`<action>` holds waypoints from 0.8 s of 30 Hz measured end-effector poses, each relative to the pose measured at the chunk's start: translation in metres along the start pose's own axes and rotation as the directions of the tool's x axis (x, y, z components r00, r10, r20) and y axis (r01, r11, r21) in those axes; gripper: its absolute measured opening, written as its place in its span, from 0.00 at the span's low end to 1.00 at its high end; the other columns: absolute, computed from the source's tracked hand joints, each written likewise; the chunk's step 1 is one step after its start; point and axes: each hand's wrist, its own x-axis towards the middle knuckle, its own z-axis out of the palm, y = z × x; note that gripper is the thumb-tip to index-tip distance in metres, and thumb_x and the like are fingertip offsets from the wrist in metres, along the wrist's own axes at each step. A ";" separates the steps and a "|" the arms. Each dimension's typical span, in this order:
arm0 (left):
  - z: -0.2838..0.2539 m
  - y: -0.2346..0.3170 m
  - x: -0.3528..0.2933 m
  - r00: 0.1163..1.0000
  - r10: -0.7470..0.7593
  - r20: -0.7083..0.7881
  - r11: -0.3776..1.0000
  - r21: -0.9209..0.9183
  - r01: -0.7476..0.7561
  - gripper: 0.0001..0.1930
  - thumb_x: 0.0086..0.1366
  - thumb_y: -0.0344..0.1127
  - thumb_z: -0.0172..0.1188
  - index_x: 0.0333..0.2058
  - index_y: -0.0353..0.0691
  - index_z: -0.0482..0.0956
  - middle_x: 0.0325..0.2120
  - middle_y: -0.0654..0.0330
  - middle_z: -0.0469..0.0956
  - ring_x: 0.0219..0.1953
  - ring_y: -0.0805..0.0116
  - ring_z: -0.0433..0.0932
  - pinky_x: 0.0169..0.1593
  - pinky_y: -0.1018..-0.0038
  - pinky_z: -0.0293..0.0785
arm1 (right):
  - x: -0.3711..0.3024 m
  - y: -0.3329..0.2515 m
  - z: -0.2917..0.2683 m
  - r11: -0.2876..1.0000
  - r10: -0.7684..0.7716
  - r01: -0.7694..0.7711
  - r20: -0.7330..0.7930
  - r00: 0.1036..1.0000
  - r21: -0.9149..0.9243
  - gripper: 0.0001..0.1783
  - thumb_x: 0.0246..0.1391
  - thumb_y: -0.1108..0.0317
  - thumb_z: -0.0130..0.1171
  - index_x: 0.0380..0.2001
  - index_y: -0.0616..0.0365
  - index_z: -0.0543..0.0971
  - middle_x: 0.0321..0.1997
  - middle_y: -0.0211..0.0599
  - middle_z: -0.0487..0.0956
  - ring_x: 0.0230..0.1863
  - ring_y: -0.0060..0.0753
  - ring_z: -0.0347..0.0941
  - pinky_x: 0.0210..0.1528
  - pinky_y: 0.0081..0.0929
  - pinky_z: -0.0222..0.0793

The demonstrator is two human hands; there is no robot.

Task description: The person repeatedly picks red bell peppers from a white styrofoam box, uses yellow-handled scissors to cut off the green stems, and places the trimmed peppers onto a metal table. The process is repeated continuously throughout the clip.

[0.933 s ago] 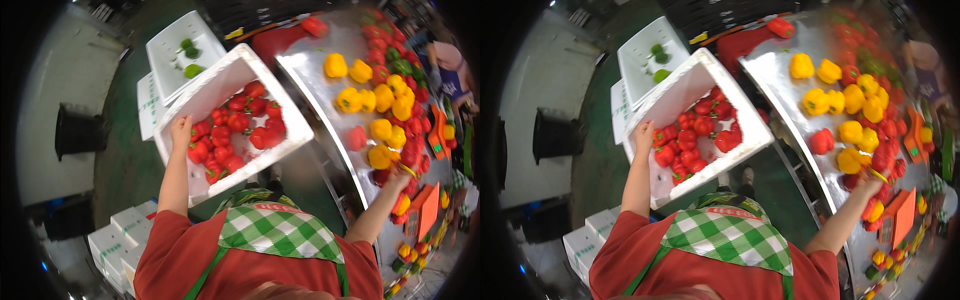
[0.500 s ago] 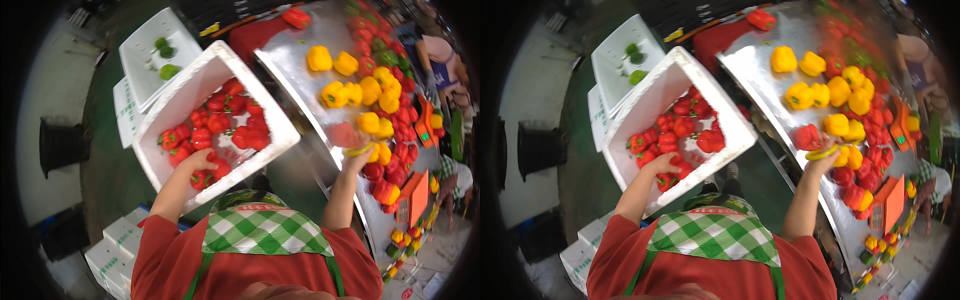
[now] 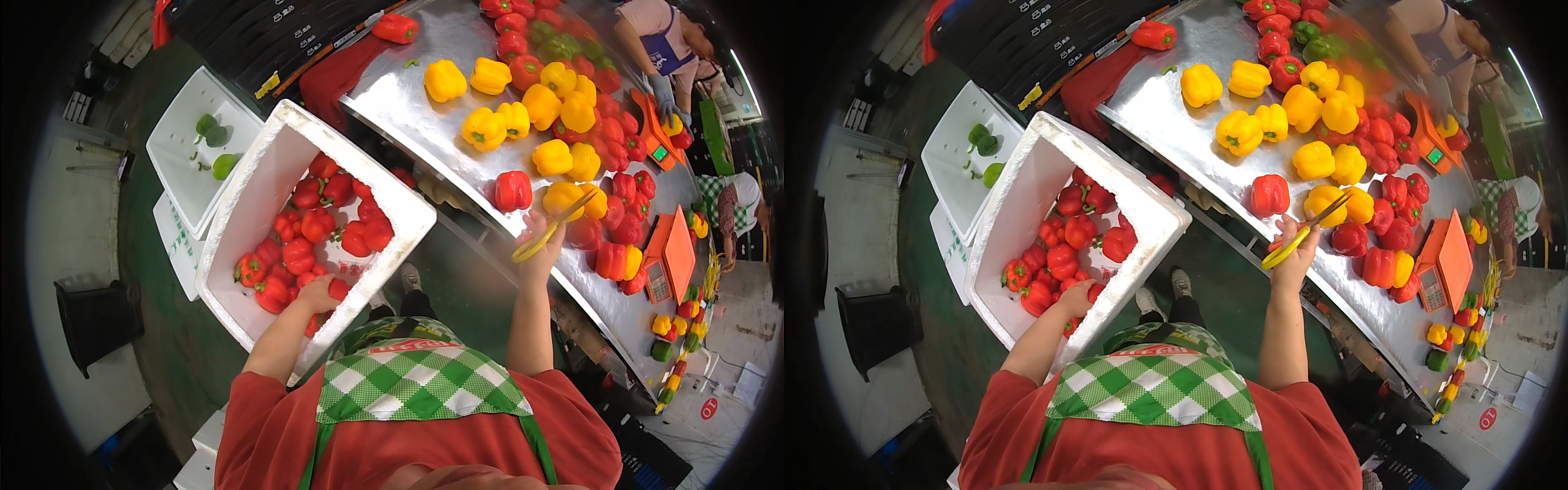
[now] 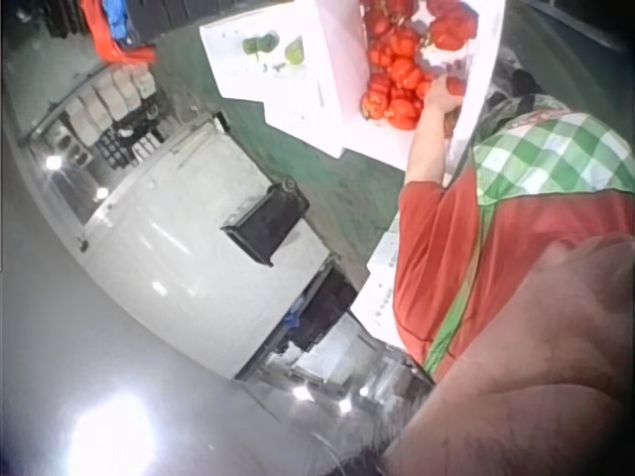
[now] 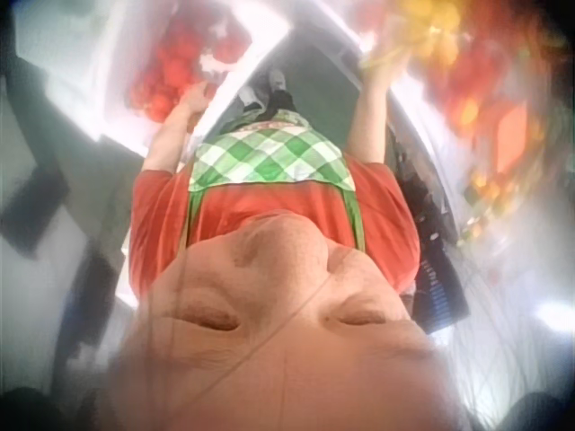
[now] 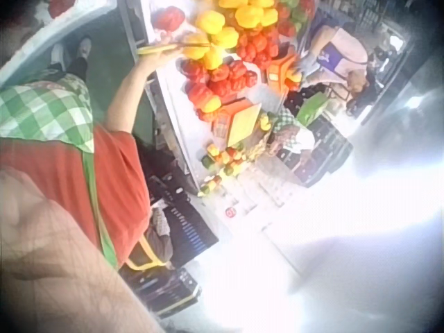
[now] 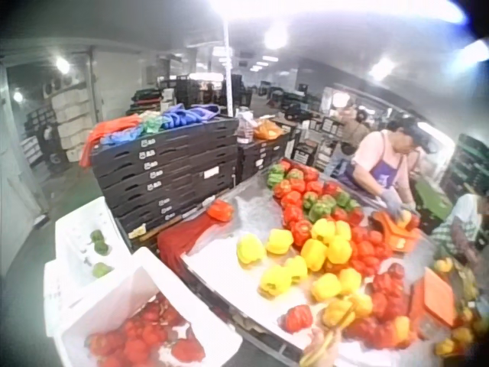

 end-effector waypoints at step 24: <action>-0.110 0.091 -0.144 0.723 0.164 -0.671 -0.510 -0.685 -0.520 0.44 0.55 0.58 0.67 0.65 0.44 0.59 0.58 0.55 0.68 0.59 0.55 0.70 0.59 0.56 0.69 | -0.137 -0.070 0.135 0.984 0.075 0.151 0.985 0.154 -0.098 0.37 0.51 0.62 0.68 0.62 0.63 0.66 0.37 0.30 0.77 0.35 0.20 0.72 0.40 0.20 0.68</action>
